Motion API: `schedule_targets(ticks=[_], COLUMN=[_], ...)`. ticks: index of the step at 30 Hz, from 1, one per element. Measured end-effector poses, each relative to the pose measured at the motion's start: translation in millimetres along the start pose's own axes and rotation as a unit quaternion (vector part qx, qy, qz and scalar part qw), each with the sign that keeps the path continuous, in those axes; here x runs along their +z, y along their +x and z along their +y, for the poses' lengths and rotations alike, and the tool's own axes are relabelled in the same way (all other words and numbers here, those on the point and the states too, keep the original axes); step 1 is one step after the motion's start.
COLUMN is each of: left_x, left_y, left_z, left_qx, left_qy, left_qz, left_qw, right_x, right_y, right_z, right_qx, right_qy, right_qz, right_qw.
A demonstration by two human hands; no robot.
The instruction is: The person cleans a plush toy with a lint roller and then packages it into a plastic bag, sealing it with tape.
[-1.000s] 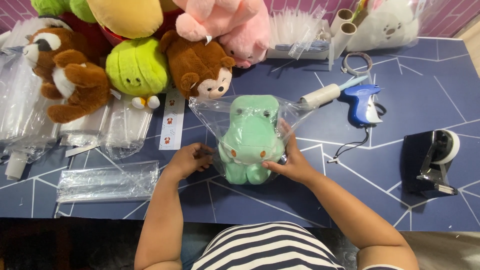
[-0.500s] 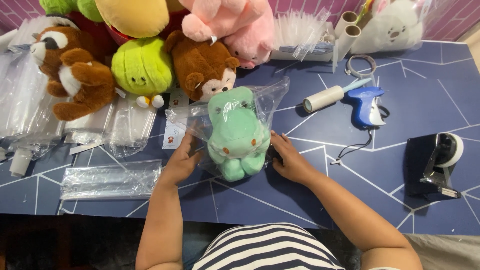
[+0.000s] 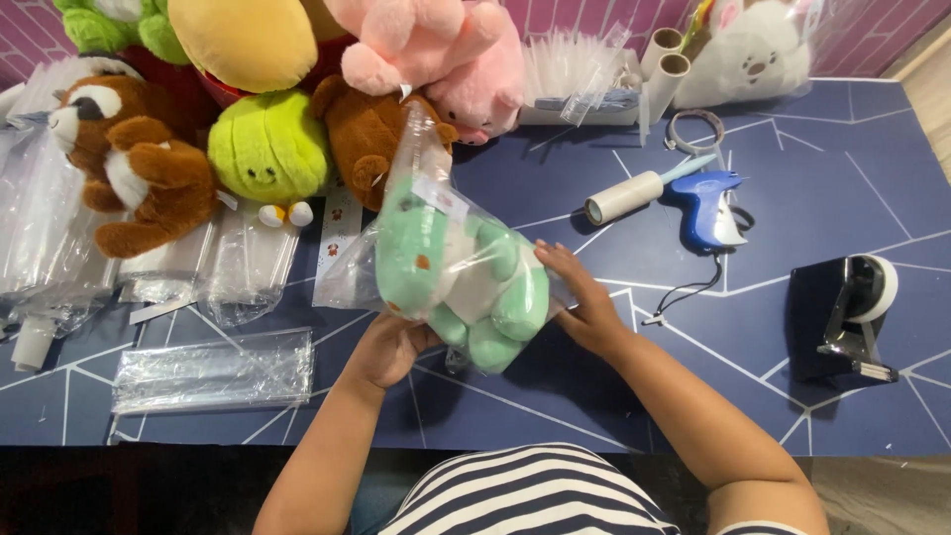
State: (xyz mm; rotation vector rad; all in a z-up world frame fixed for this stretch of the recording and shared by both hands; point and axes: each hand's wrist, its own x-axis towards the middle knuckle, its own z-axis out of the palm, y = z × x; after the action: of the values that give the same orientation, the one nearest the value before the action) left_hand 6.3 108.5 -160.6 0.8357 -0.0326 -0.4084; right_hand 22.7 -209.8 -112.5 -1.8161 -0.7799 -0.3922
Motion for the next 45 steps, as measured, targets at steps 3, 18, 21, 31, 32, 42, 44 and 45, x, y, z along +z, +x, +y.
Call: schedule_targets(ticks=[3,18,21,31,32,42,44,45], left_x=[13.0,124.5,121.4,55.6,47.6,104.1,116.1,122.9], left_y=[3.6,13.9,23.9,60.6,62.9,-4.3,4.6,9.6], left_z=[-11.2,-58.2,-65.1,-8.8,-2.2,56.4,47.2,42.9], left_qx=[-0.014,-0.098,-0.120,-0.170,-0.177,0.547,0.593,0.638], left_qy=[-0.086,0.033,0.111,0.332,0.368,0.650,0.650,0.646], left_qz=[0.001,-0.033,-0.028,0.007,0.010,-0.026,-0.022,-0.020], left_qw=[0.996,0.994,0.986,0.928,0.913,0.527,0.475,0.418], right_x=[-18.3,-69.2,-65.9,-12.2,-6.3,18.5,18.1,17.1], right_y=[21.6,59.5,69.3,88.5,88.1,58.2,55.1,53.7], right_z=[-37.5,-109.0,-113.6,-69.1,-63.8,-45.9,-47.1,-47.7], right_qx=[-0.105,-0.208,-0.229,-0.288,-0.272,-0.330,-0.343,-0.357], right_qy=[-0.067,0.013,-0.012,-0.071,-0.060,-0.030,-0.052,-0.076], right_qz=[0.080,0.186,0.195,0.227,0.221,0.096,0.104,0.115], right_qw=[0.989,0.960,0.954,0.927,0.935,0.939,0.932,0.924])
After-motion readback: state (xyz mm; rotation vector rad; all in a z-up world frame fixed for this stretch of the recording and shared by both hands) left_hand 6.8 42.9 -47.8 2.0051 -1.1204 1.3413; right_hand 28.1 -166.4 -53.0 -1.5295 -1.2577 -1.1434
